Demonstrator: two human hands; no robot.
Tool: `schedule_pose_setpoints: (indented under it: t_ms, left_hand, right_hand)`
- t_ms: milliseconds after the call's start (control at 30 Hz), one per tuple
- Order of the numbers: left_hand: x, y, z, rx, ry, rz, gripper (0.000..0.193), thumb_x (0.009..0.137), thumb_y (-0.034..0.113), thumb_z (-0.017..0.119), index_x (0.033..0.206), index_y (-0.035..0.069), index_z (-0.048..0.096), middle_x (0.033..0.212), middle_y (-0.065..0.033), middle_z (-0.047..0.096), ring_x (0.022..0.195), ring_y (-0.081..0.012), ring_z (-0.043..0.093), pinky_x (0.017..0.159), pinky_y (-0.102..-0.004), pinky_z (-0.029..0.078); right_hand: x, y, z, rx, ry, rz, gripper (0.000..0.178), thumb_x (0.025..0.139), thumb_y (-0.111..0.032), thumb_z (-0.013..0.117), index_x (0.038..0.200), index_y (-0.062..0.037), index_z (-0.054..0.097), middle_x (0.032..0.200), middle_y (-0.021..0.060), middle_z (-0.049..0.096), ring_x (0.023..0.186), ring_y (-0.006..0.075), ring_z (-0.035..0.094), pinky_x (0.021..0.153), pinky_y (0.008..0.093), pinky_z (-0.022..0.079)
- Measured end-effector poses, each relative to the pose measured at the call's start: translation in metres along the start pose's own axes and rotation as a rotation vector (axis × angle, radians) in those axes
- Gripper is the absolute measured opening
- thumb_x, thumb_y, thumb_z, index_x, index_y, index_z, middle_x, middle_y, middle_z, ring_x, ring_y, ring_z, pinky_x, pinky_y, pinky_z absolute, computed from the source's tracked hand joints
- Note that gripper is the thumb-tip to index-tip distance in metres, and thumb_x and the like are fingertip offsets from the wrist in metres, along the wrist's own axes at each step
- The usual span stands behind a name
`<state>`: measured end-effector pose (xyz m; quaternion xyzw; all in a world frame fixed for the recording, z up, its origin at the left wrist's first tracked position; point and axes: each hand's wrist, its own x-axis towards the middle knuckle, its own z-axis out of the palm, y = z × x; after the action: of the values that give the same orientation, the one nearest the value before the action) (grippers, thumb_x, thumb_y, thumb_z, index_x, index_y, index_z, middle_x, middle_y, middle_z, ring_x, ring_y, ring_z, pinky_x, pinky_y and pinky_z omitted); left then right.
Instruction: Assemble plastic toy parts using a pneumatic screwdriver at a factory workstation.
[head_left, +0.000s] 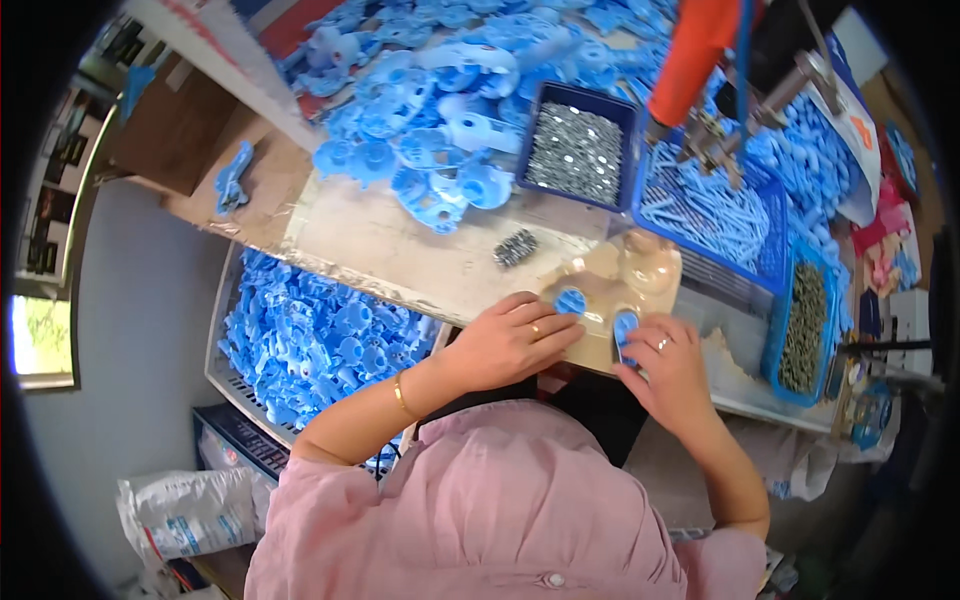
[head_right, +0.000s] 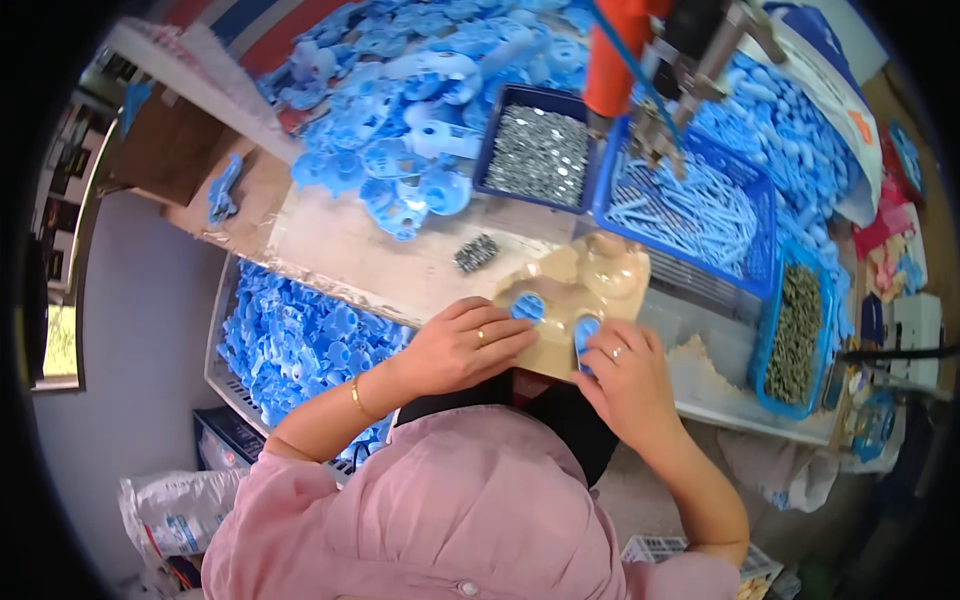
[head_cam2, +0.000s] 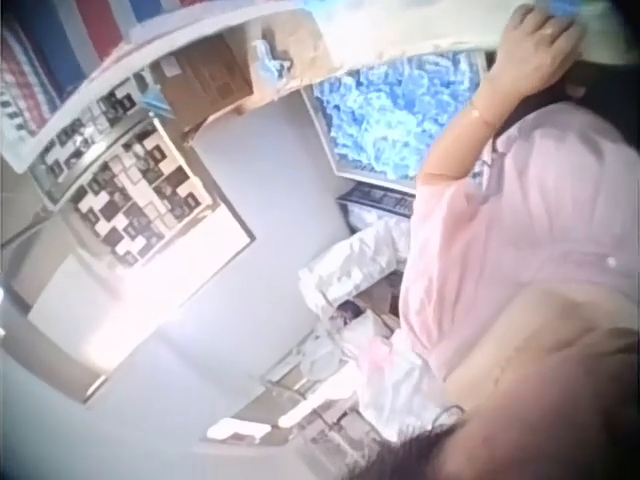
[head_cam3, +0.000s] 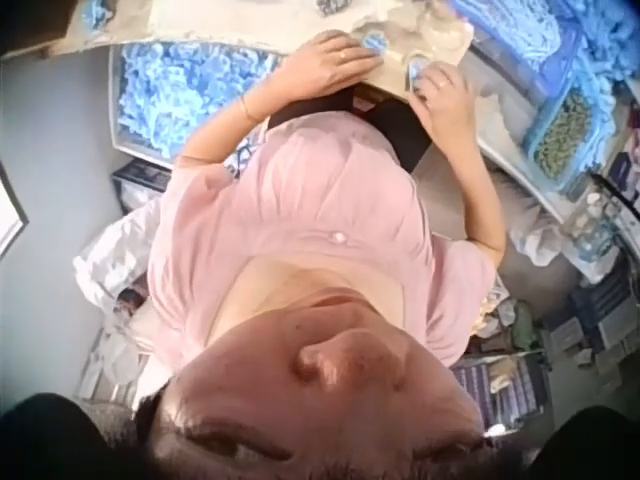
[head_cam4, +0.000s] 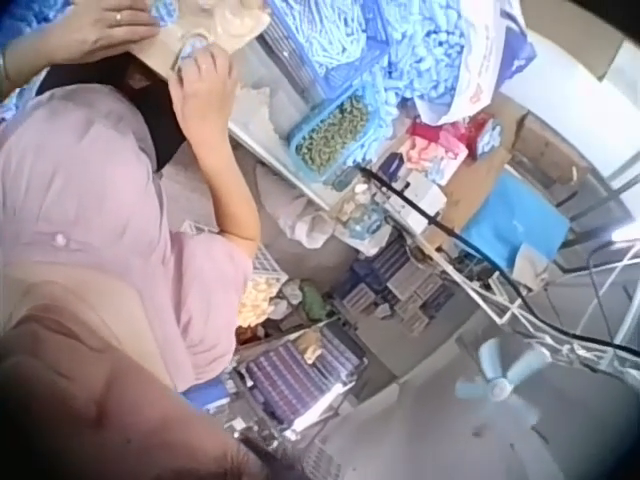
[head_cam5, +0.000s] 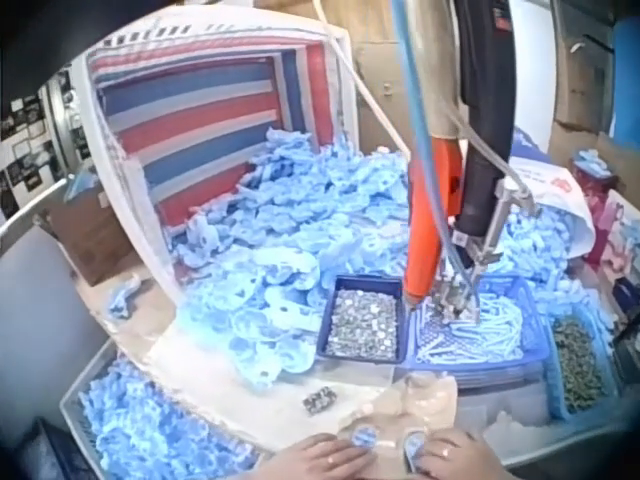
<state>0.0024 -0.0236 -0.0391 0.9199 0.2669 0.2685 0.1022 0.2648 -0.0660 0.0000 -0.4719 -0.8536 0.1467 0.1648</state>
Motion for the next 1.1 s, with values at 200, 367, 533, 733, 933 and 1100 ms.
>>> schedule_pose_setpoints:
  t_ms: [200,367,533,733,933,1100]
  left_hand:
    - [0.019,-0.091,-0.023,0.155,0.315,-0.231,0.043,0.08,0.009,0.067,0.122,0.01,0.061,0.122,-0.0086,0.063,0.109,-0.0312,0.059,0.094,-0.0428,0.047]
    - [0.051,-0.187,-0.047,0.43,0.23,-0.338,0.053,0.08,0.014,0.068,0.132,0.015,0.058,0.129,-0.0098,0.06,0.119,-0.0335,0.052,0.1,-0.0438,0.045]
    - [0.066,-0.214,-0.063,0.371,-0.051,-0.326,0.049,0.083,0.017,0.066,0.131,0.017,0.059,0.125,-0.0063,0.063,0.119,-0.0311,0.053,0.096,-0.0402,0.05]
    - [0.057,-0.217,-0.104,0.388,0.41,-0.43,0.036,0.088,0.009,0.059,0.124,0.011,0.061,0.11,-0.0117,0.067,0.105,-0.0319,0.061,0.084,-0.042,0.052]
    - [0.065,-0.161,-0.096,-0.029,0.922,-0.594,0.021,0.095,0.007,0.051,0.116,0.004,0.054,0.098,-0.016,0.064,0.091,-0.0253,0.06,0.08,-0.0343,0.049]
    - [0.062,-0.055,-0.039,-1.09,0.745,-0.918,0.045,0.094,0.009,0.051,0.136,0.008,0.036,0.128,-0.0085,0.049,0.11,-0.0174,0.052,0.086,-0.0303,0.048]
  right_hand:
    - [0.004,-0.008,-0.002,-0.058,0.021,-0.046,0.022,0.07,-0.012,0.079,0.088,-0.0066,0.067,0.105,0.006,0.065,0.109,0.0288,0.057,0.093,0.0452,0.041]
    - [0.02,-0.013,0.0,0.009,0.163,-0.027,0.016,0.074,-0.007,0.076,0.087,-0.0056,0.068,0.101,0.006,0.066,0.104,0.0283,0.06,0.091,0.0425,0.044]
    - [0.025,-0.017,0.003,0.067,0.177,-0.027,0.015,0.074,-0.003,0.075,0.087,-0.0044,0.067,0.095,0.0077,0.067,0.1,0.0299,0.06,0.085,0.0407,0.047]
    - [0.026,-0.017,0.004,0.133,0.192,-0.022,0.014,0.076,-0.002,0.074,0.088,-0.004,0.067,0.093,0.008,0.068,0.098,0.0298,0.061,0.085,0.0399,0.048]
    - [0.06,-0.045,0.003,0.37,0.35,-0.019,0.024,0.077,0.002,0.073,0.1,-0.0027,0.069,0.102,0.0111,0.067,0.097,0.0333,0.063,0.085,0.0404,0.05]
    - [0.105,-0.073,-0.002,0.306,0.462,-0.068,0.044,0.076,0.002,0.074,0.119,-0.0017,0.063,0.114,0.0142,0.063,0.103,0.0334,0.062,0.088,0.041,0.05]
